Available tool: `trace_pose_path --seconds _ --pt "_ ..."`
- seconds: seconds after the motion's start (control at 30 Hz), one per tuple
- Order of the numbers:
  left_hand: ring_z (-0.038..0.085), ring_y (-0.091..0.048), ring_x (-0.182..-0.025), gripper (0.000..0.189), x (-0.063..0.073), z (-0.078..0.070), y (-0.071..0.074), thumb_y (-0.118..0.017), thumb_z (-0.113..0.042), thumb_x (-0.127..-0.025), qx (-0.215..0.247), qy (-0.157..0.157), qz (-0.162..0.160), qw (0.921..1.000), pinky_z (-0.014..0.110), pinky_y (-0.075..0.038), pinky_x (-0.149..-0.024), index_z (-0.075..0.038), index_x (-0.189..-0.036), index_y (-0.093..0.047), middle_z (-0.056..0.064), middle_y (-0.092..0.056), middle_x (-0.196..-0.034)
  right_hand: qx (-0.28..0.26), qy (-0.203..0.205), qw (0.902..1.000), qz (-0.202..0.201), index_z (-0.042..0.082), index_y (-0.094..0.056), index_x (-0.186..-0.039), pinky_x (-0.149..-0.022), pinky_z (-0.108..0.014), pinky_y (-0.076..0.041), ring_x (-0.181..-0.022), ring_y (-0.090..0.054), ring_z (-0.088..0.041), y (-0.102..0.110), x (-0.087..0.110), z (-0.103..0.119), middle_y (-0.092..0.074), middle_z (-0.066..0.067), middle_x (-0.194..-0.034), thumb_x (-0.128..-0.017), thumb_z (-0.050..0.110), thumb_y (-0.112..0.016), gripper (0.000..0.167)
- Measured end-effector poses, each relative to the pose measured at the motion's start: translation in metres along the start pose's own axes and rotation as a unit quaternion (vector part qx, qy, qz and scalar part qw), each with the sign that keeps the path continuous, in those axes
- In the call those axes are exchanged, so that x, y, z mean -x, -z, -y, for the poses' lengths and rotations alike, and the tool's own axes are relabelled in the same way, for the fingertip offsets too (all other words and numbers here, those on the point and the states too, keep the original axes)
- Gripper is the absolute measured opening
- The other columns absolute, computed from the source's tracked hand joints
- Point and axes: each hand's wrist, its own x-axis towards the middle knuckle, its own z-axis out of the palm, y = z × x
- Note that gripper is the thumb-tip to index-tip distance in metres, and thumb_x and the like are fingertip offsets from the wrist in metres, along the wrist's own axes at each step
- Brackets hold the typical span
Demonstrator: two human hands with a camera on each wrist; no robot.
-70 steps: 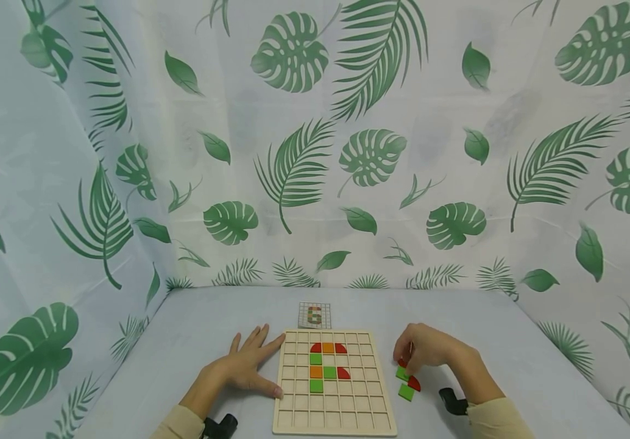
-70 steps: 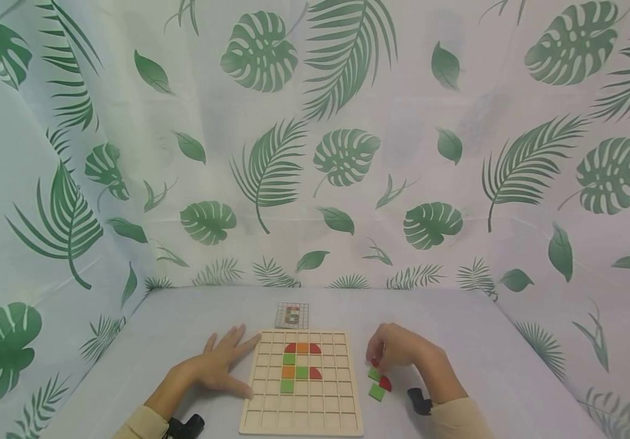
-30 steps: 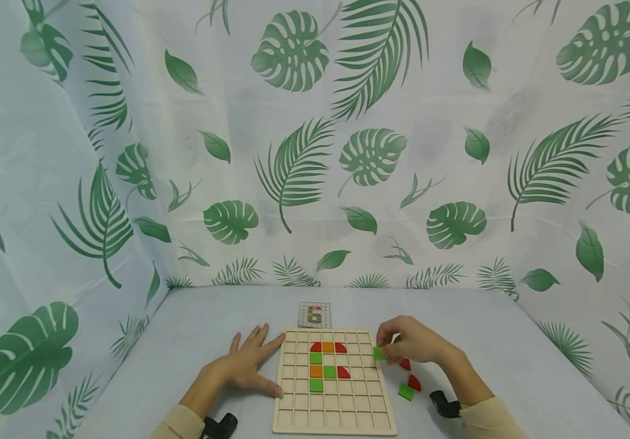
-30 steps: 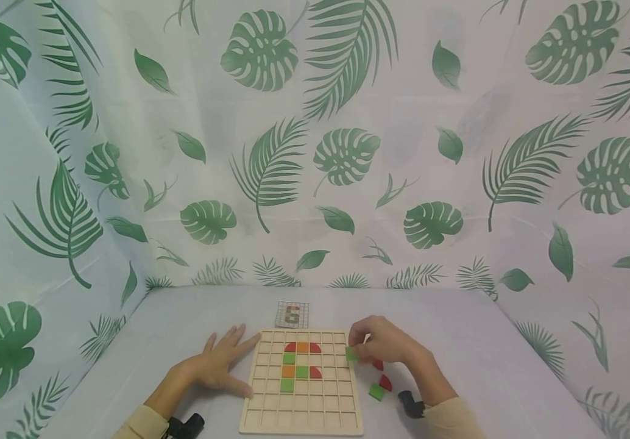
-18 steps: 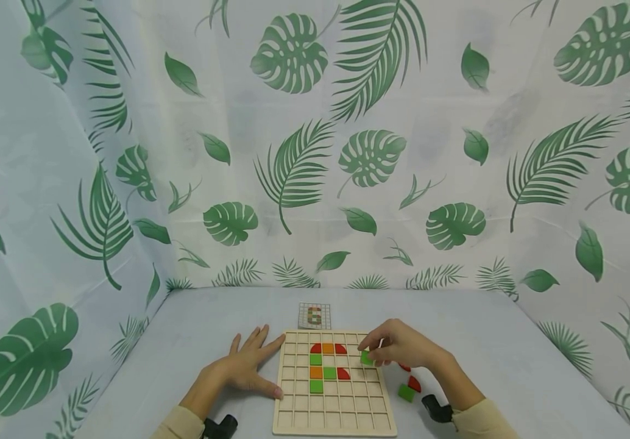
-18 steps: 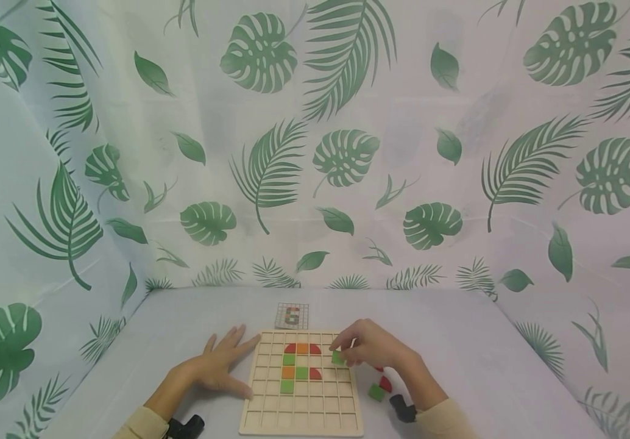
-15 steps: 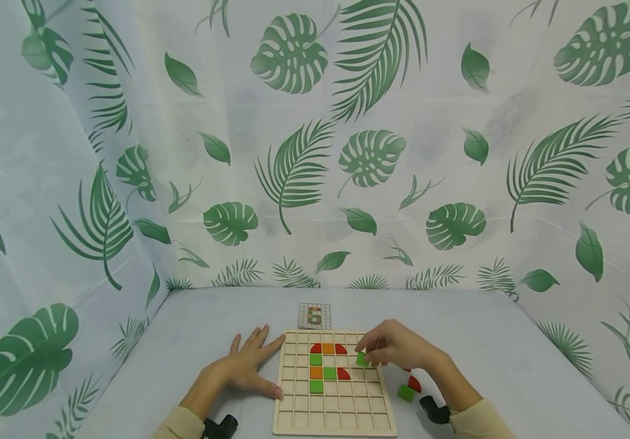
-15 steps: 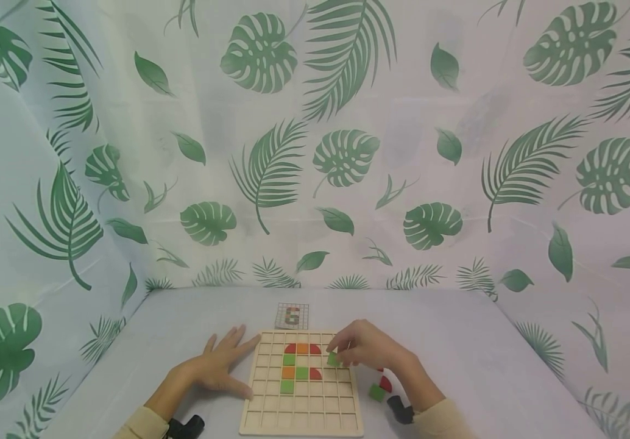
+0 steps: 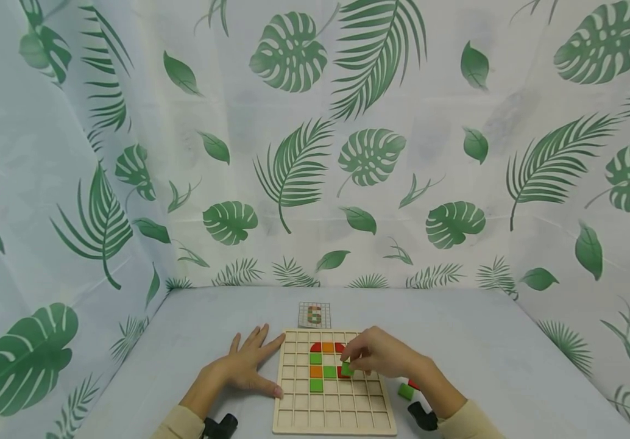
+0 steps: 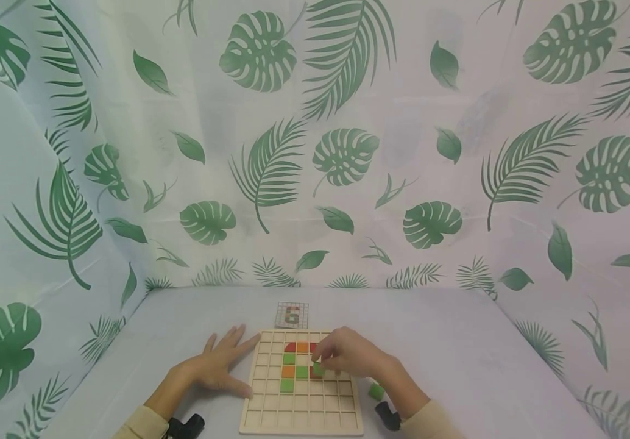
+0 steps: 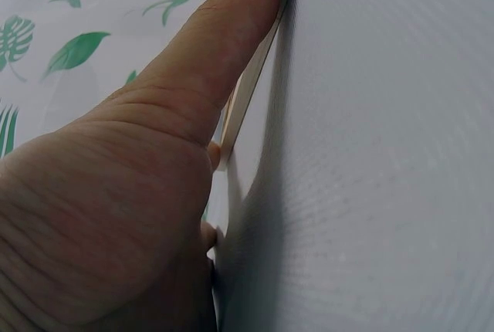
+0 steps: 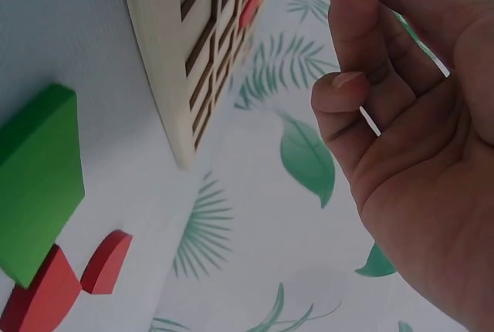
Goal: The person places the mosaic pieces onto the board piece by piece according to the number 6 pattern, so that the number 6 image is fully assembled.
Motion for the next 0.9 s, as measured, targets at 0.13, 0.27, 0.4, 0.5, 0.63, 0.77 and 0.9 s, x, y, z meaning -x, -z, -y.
trace_pose_path --seconds 0.13,0.27,0.4,0.5,0.63,0.77,0.9 --pt "0.044 -0.003 -0.162 0.123 0.000 0.000 0.000 -0.079 -0.080 -0.067 0.004 0.001 0.003 1.0000 0.077 0.004 -0.121 -0.030 -0.166 -0.027 0.023 -0.007 -0.174 0.029 -0.008 0.9995 0.006 0.013 -0.082 -0.101 -0.058 -0.021 -0.057 -0.065 -0.063 -0.003 -0.005 -0.004 0.002 -0.078 0.004 -0.091 -0.093 0.003 -0.076 0.014" --pt "0.044 -0.004 -0.162 0.123 0.001 0.000 0.001 -0.079 -0.080 -0.068 0.000 -0.001 0.002 1.0000 0.078 0.003 -0.121 -0.029 -0.166 -0.026 0.023 -0.007 -0.174 0.061 0.000 0.9981 0.011 0.015 -0.084 -0.098 -0.064 -0.019 -0.056 -0.070 -0.061 0.003 -0.009 -0.006 0.003 -0.077 0.009 -0.088 -0.090 0.003 -0.079 0.015" --pt "0.044 -0.004 -0.162 0.122 0.001 0.000 0.002 -0.079 -0.080 -0.068 0.001 -0.001 0.002 1.0000 0.077 0.003 -0.122 -0.030 -0.166 -0.027 0.023 -0.007 -0.174 0.084 0.007 0.9963 0.015 0.015 -0.084 -0.097 -0.068 -0.017 -0.056 -0.073 -0.062 0.005 -0.013 -0.009 0.004 -0.077 0.012 -0.088 -0.089 0.005 -0.081 0.013" --pt "0.044 -0.004 -0.162 0.122 0.001 -0.001 0.002 -0.080 -0.080 -0.068 0.004 -0.002 0.002 1.0000 0.077 0.004 -0.121 -0.030 -0.166 -0.027 0.023 -0.007 -0.174 0.097 0.008 0.9951 0.018 0.015 -0.083 -0.095 -0.069 -0.017 -0.056 -0.073 -0.062 0.006 -0.015 -0.010 0.004 -0.077 0.012 -0.087 -0.089 0.006 -0.082 0.011" --pt "0.044 -0.004 -0.162 0.122 0.001 -0.001 0.002 -0.080 -0.079 -0.067 0.006 -0.002 0.000 1.0000 0.077 0.004 -0.122 -0.029 -0.166 -0.028 0.023 -0.008 -0.174 0.094 0.003 0.9952 0.025 0.017 -0.082 -0.093 -0.066 -0.017 -0.055 -0.069 -0.060 0.006 -0.017 -0.010 0.005 -0.077 0.009 -0.085 -0.088 0.005 -0.082 0.013" --pt "0.044 -0.004 -0.162 0.122 0.001 -0.001 0.002 -0.080 -0.079 -0.067 0.007 -0.003 -0.001 1.0000 0.077 0.004 -0.121 -0.030 -0.166 -0.028 0.023 -0.007 -0.174 0.081 -0.007 0.9962 0.030 0.017 -0.082 -0.091 -0.064 -0.017 -0.054 -0.068 -0.058 0.005 -0.018 -0.010 0.006 -0.076 0.009 -0.083 -0.088 0.003 -0.081 0.014" --pt "0.045 -0.003 -0.162 0.123 0.001 -0.001 0.002 -0.080 -0.079 -0.067 0.009 -0.005 0.000 0.9999 0.077 0.004 -0.121 -0.030 -0.166 -0.027 0.024 -0.007 -0.174 0.082 -0.010 0.9960 0.032 0.017 -0.082 -0.091 -0.064 -0.017 -0.054 -0.068 -0.058 0.005 -0.019 -0.010 0.007 -0.075 0.012 -0.083 -0.088 0.003 -0.081 0.014"
